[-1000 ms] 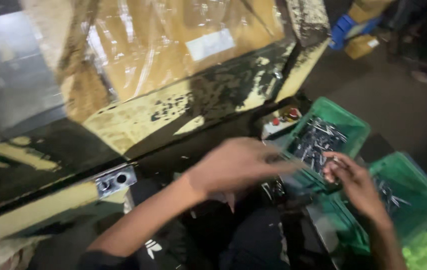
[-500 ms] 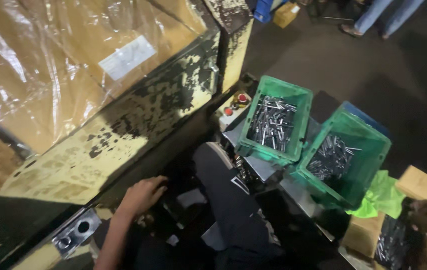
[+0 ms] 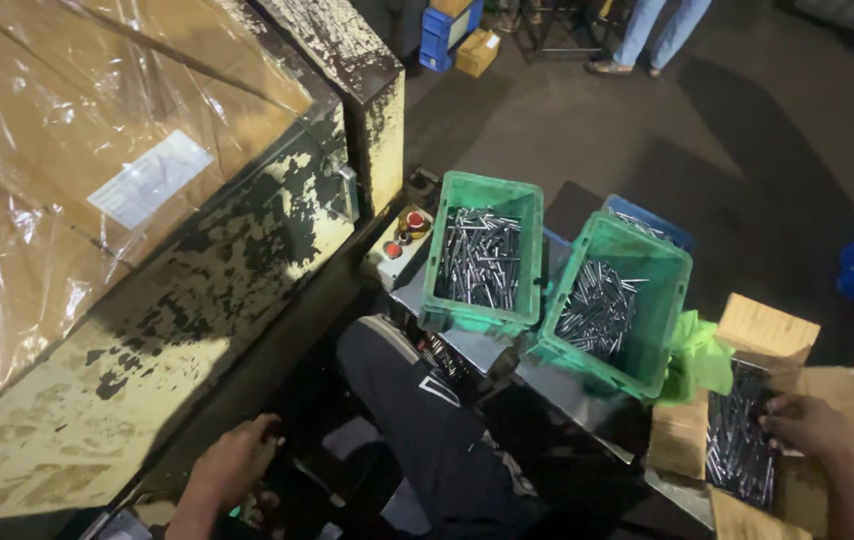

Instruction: The person repeatedly picks metal fasteners from green bins and inserts them one at a time into a machine slot. They occasionally wipe the machine surface with a green cloth. The fasteners are handled individually and placed into the machine throughout the clip.

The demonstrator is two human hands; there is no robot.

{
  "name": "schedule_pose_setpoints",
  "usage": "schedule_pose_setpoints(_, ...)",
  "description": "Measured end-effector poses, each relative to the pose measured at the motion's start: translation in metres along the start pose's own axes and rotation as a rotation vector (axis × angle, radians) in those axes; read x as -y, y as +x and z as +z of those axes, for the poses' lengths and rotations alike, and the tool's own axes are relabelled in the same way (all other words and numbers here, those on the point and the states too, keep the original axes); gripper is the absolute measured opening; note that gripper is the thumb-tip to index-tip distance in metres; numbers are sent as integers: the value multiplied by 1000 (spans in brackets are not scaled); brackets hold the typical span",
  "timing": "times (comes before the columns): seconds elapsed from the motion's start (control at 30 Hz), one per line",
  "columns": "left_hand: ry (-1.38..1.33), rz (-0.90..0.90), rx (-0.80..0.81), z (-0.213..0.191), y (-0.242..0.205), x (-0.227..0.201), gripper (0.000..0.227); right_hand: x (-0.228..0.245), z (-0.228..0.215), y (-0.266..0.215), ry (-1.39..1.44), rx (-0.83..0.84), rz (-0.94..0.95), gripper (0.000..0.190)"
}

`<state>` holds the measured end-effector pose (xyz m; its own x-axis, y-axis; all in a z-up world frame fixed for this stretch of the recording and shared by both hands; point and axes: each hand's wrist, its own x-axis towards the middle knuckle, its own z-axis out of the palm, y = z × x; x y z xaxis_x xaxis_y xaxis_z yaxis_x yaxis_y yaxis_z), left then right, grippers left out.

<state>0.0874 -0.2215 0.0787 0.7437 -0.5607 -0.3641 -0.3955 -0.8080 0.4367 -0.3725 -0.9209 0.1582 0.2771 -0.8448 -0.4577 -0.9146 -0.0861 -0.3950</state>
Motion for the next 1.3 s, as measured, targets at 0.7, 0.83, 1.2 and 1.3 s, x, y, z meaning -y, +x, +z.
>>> schedule_pose_setpoints(0.7,-77,-11,48,15,10,29,44,171,88,-92,185,-794,-935,20)
schedule_pose_setpoints(0.83,-140,43,-59,35,15,54,40,203,125,-122,560,-501,-1050,24)
schedule_pose_setpoints(1.2,143,-199,13,66,27,93,74,272,223,-171,491,-328,-1231,25)
schedule_pose_setpoints(1.3,133,-242,-7,68,23,92,73,285,244,-179,512,-257,-1267,23)
